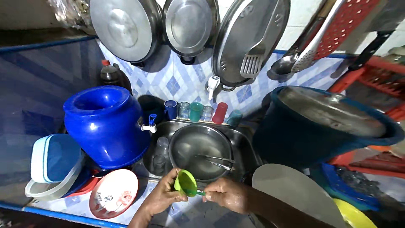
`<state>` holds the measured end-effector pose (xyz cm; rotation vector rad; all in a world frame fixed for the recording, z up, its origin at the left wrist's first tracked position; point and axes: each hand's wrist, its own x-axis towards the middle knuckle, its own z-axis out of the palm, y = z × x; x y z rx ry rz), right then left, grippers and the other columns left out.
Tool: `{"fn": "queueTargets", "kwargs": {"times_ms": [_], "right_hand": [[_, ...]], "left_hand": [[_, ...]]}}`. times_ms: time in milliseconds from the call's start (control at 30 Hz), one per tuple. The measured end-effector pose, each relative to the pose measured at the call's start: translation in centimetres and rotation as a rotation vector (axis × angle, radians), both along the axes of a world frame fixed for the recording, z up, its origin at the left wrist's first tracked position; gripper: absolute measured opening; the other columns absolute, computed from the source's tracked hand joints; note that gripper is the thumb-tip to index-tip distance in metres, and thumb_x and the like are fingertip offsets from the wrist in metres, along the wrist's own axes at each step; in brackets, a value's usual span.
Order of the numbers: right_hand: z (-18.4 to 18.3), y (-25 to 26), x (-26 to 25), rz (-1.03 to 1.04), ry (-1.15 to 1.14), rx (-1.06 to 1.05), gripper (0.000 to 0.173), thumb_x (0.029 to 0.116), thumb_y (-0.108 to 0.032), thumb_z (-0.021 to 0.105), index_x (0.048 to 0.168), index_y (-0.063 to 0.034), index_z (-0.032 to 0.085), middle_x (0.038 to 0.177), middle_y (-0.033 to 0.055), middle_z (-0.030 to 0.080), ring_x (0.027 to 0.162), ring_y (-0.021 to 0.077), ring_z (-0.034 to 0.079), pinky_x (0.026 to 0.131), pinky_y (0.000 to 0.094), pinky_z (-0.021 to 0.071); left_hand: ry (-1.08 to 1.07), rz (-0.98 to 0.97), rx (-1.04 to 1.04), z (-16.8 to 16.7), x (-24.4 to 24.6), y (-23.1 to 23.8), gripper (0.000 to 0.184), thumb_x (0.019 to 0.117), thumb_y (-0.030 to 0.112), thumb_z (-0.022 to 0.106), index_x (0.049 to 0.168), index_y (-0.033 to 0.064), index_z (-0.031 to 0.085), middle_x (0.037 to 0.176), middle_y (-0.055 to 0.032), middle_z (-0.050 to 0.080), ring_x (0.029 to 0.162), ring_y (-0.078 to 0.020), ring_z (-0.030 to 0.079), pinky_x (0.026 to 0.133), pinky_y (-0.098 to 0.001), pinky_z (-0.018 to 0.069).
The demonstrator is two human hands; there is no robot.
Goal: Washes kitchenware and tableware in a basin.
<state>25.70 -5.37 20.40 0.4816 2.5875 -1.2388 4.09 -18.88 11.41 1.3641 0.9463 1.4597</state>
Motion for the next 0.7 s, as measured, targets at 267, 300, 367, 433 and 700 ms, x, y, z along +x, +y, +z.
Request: {"fn": "queueTargets", "kwargs": {"times_ms": [267, 300, 367, 433, 700], "right_hand": [[0.2, 0.7, -0.8, 0.140, 0.505, 1.109, 0.015, 0.0919, -0.008, 0.067, 0.104, -0.0138, 0.075, 0.078, 0.0068, 0.067, 0.068, 0.0257, 0.068, 0.061, 0.0408, 0.0546], [-0.2, 0.2, -0.6, 0.097, 0.508, 1.089, 0.013, 0.0928, -0.010, 0.066, 0.102, -0.0135, 0.075, 0.076, 0.0062, 0.067, 0.066, 0.0246, 0.068, 0.059, 0.0396, 0.0550], [0.6, -0.8, 0.0, 0.005, 0.219, 0.646, 0.021, 0.1031, -0.015, 0.054, 0.102, -0.0050, 0.073, 0.081, 0.0164, 0.070, 0.077, 0.0357, 0.071, 0.066, 0.0553, 0.0555], [1.7, -0.1, -0.1, 0.017, -0.063, 0.206, 0.034, 0.1086, -0.022, 0.048, 0.109, 0.0030, 0.071, 0.094, 0.0248, 0.068, 0.092, 0.0423, 0.065, 0.081, 0.0651, 0.0482], [-1.5, 0.8, 0.2, -0.034, 0.564, 1.136, 0.013, 0.0906, -0.009, 0.066, 0.098, -0.0104, 0.076, 0.070, 0.0068, 0.064, 0.058, 0.0235, 0.064, 0.054, 0.0378, 0.0527]], "left_hand": [[-0.289, -0.051, 0.047, -1.7, 1.1, -0.2, 0.032, 0.0940, 0.052, 0.064, 0.119, 0.0353, 0.074, 0.104, 0.0162, 0.076, 0.090, 0.0067, 0.069, 0.079, -0.0152, 0.0566], [-0.327, 0.021, 0.027, -1.7, 1.1, -0.3, 0.031, 0.0921, 0.053, 0.065, 0.114, 0.0340, 0.077, 0.101, 0.0141, 0.076, 0.089, 0.0043, 0.070, 0.077, -0.0174, 0.0582], [-0.203, 0.159, 0.027, -1.8, 0.5, 0.3, 0.040, 0.0900, 0.060, 0.063, 0.113, 0.0301, 0.076, 0.106, 0.0118, 0.076, 0.097, 0.0010, 0.070, 0.084, -0.0219, 0.0587], [-0.005, 0.178, 0.040, -2.0, -0.2, 1.1, 0.059, 0.0920, 0.065, 0.055, 0.123, 0.0178, 0.069, 0.115, 0.0074, 0.071, 0.105, -0.0034, 0.065, 0.092, -0.0270, 0.0547], [0.136, 0.457, 0.056, -0.9, 1.7, 2.5, 0.038, 0.0996, 0.048, 0.046, 0.098, 0.0243, 0.075, 0.096, 0.0176, 0.074, 0.090, 0.0057, 0.067, 0.080, -0.0174, 0.0553]]}}
